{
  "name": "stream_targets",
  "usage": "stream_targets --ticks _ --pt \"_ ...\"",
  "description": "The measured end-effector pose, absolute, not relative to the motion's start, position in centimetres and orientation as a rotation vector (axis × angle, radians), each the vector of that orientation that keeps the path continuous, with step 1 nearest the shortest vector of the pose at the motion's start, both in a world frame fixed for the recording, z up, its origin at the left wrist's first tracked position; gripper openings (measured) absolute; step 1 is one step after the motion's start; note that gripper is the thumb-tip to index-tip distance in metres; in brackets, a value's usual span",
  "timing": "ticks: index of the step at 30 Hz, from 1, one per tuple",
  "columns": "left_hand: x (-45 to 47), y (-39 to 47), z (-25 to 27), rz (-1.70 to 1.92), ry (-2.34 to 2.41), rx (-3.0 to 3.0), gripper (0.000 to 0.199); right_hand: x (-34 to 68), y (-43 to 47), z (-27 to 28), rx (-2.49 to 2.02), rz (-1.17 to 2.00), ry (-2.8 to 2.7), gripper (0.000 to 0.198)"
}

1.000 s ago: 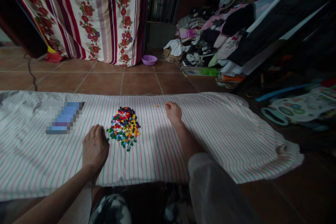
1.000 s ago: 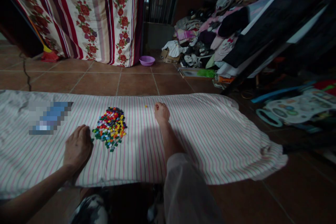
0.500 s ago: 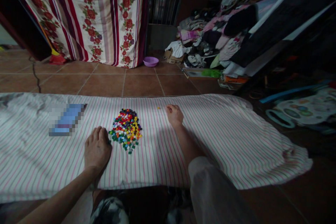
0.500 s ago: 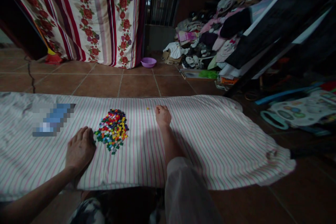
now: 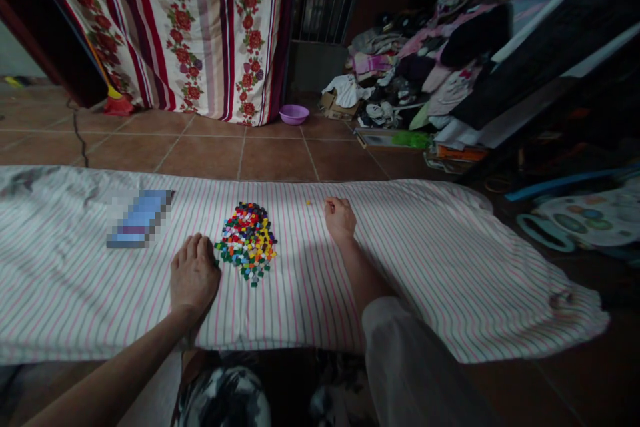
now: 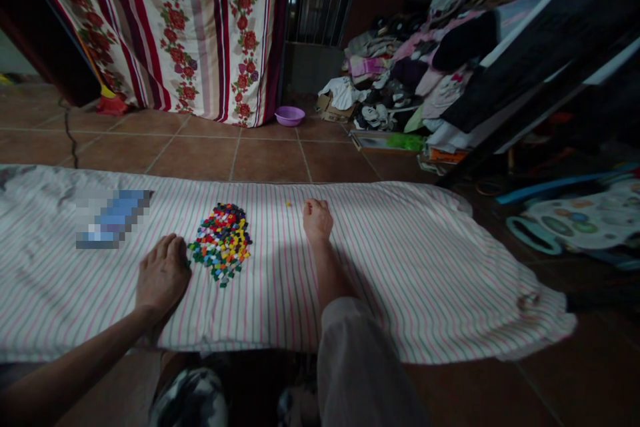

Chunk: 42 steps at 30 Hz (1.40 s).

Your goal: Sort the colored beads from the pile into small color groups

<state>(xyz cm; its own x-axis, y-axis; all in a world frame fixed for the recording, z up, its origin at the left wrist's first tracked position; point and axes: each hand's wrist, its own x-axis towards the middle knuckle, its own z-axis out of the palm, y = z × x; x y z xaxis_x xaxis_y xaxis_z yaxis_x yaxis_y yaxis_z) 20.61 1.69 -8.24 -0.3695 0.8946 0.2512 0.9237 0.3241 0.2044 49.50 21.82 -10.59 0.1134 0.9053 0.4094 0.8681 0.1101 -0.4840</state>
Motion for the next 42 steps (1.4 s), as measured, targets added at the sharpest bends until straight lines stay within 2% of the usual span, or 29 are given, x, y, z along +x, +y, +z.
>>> stream_targets --ticks 20,27,31,37,42 --pt "20.5 1.7 -8.4 -0.467 -2.461 -1.722 0.040 49.7 22.3 -10.9 -1.715 0.066 -1.633 0.026" --pt "20.7 1.8 -8.0 -0.473 -2.507 -1.727 0.043 50.1 22.1 -9.9 -1.581 0.143 -1.496 0.038" --pt "20.8 1.7 -8.0 -0.501 -2.488 -1.730 0.044 48.0 18.3 -8.1 -1.412 0.231 -1.501 0.031" --pt "20.6 1.7 -8.3 -0.524 -2.456 -1.722 0.042 42.5 8.5 -7.2 -1.090 0.483 -1.878 0.014" --pt "20.6 1.8 -8.4 -0.473 -2.456 -1.706 0.042 40.6 4.0 -8.3 -1.030 0.534 -2.129 0.014"
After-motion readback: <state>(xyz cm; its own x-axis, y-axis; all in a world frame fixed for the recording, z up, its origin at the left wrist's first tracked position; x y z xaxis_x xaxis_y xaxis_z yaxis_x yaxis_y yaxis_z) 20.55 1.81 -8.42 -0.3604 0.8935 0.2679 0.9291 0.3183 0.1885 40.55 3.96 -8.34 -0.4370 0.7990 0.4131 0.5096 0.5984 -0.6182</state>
